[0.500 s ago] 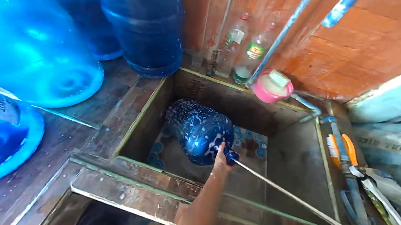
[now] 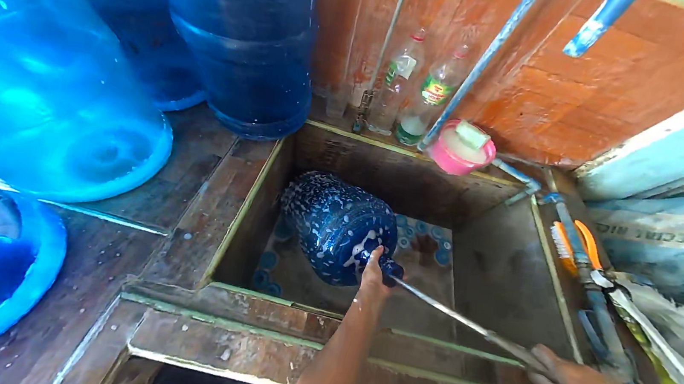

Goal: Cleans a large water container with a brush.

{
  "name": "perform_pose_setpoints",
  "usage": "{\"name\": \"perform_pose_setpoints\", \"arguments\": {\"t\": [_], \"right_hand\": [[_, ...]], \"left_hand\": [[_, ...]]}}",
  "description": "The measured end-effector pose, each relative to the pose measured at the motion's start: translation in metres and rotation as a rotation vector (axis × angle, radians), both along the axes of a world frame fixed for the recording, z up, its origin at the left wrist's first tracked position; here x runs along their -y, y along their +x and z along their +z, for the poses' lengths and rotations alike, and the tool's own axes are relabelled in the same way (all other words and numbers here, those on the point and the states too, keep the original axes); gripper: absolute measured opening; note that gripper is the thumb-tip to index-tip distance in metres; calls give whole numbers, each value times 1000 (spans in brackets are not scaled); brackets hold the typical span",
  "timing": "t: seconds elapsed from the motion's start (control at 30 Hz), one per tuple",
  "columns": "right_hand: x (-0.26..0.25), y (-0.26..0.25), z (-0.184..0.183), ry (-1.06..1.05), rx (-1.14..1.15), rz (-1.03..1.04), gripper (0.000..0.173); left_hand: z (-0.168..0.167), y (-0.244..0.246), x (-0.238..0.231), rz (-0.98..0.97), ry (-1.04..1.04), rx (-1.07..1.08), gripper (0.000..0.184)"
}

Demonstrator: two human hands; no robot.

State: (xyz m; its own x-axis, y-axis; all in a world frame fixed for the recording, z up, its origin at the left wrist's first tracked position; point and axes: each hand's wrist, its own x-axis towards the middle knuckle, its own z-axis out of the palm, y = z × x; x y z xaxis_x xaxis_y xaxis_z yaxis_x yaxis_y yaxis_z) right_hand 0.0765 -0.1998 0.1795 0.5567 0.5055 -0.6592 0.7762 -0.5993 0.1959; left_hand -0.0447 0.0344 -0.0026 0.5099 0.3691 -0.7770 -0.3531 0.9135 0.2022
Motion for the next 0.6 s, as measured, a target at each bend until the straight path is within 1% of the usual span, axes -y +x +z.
{"name": "perform_pose_setpoints", "arguments": {"t": [0.07,0.13,0.17,0.2,0.27,0.33,0.4,0.5,0.57,0.6], "right_hand": [[5,7,11,-95,70,-12,41],[-8,-1,8,-28,27,37,46],[-21,-9,1,18,-28,51,50],[-37,-20,-9,42,-77,48,49],[-68,-39,-38,45,-132,37,39],[-91,-54,-59,28,-135,65,39],[-103,-59,-66,26,-130,114,40],[-93,-51,-56,27,-129,167,37],[-72,-32,-43,43,-162,123,37],[-53,-19,-38,70,-181,92,38]], "left_hand": [[2,1,2,18,12,1,31],[5,0,2,34,14,-11,32],[6,0,3,33,20,-22,32],[7,0,5,27,34,-37,33],[7,0,9,-3,74,-91,32],[7,-3,15,-50,114,-124,38],[7,-7,17,-86,134,-173,38],[6,-11,17,-110,155,-206,37],[7,-11,12,-99,179,-215,37],[8,-10,10,-83,187,-218,36]]}}
